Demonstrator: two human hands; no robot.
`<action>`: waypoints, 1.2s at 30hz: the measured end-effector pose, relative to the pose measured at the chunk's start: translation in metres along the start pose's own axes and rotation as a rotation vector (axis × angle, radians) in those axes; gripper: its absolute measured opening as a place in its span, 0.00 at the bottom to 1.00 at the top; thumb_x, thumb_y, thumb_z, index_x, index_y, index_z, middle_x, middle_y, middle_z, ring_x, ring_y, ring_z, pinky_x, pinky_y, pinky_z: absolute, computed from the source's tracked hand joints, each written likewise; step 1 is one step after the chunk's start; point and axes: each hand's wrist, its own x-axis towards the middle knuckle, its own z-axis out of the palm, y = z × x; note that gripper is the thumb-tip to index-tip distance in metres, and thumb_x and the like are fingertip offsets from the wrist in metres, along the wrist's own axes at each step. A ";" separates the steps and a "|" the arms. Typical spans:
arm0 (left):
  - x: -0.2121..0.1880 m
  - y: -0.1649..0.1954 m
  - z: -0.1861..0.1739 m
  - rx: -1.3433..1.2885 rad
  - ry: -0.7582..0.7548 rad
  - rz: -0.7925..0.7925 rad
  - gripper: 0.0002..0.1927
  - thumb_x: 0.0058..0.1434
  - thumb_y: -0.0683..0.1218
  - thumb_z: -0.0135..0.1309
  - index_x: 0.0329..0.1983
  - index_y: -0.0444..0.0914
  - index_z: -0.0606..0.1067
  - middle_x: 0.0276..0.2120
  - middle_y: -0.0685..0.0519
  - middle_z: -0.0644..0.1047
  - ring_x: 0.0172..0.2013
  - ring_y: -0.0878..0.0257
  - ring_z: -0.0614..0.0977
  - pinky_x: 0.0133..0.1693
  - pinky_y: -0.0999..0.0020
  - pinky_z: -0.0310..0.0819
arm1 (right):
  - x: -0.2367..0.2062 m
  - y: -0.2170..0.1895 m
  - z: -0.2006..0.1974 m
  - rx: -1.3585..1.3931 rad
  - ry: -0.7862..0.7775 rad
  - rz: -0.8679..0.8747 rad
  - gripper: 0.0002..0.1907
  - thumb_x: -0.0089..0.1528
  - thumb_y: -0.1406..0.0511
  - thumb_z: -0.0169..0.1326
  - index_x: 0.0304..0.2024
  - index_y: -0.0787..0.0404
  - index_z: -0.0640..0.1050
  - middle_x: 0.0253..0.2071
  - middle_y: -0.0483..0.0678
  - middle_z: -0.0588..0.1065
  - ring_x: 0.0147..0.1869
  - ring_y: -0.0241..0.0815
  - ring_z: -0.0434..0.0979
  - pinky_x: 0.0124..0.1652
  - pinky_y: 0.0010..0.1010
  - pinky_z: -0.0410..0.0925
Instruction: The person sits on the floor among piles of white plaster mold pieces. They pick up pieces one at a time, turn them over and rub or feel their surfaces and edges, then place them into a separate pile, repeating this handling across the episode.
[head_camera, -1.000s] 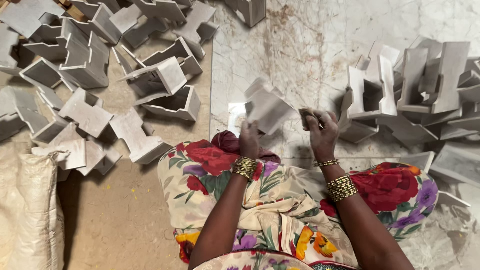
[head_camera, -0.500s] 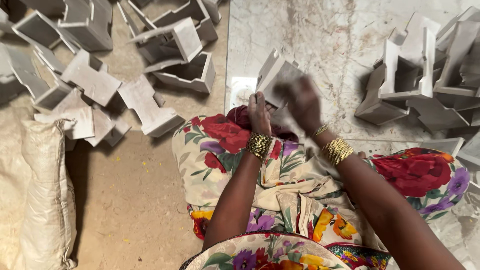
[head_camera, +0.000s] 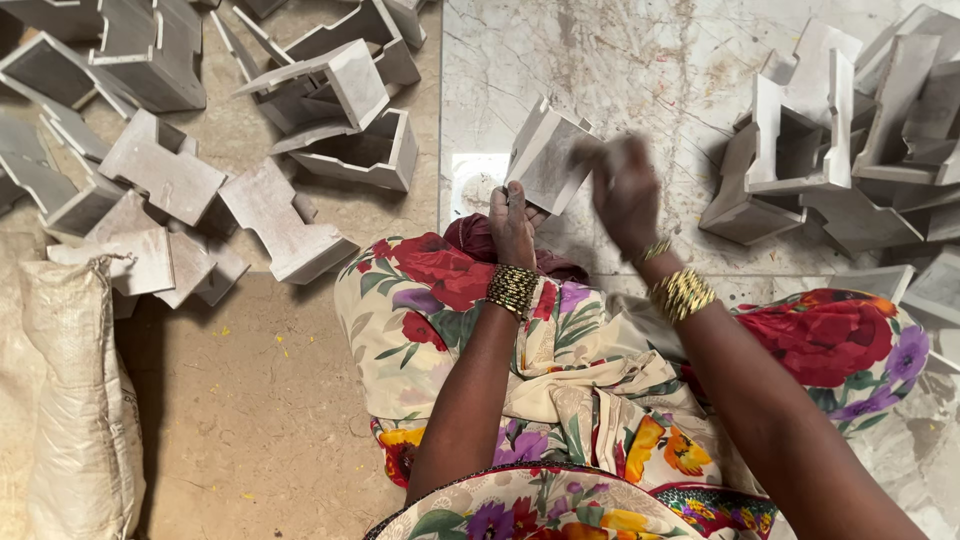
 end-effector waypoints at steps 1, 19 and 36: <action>0.000 0.002 0.001 0.011 0.011 -0.012 0.19 0.70 0.59 0.50 0.44 0.39 0.64 0.38 0.52 0.75 0.35 0.65 0.81 0.40 0.67 0.81 | 0.012 0.007 -0.003 0.046 0.047 0.112 0.06 0.73 0.68 0.54 0.52 0.55 0.76 0.45 0.54 0.71 0.33 0.40 0.73 0.25 0.29 0.72; -0.010 0.007 0.010 0.006 -0.080 -0.041 0.25 0.72 0.62 0.48 0.54 0.36 0.67 0.41 0.52 0.73 0.39 0.63 0.78 0.45 0.62 0.79 | 0.016 -0.020 0.007 0.058 0.030 -0.051 0.10 0.68 0.68 0.55 0.51 0.62 0.77 0.48 0.55 0.70 0.41 0.48 0.77 0.34 0.34 0.75; 0.005 -0.006 0.002 0.575 0.362 0.015 0.45 0.68 0.68 0.45 0.67 0.23 0.66 0.63 0.28 0.72 0.62 0.37 0.78 0.61 0.49 0.71 | -0.054 0.016 -0.059 0.310 -0.132 0.313 0.10 0.65 0.70 0.57 0.48 0.58 0.84 0.37 0.48 0.75 0.37 0.41 0.78 0.36 0.33 0.71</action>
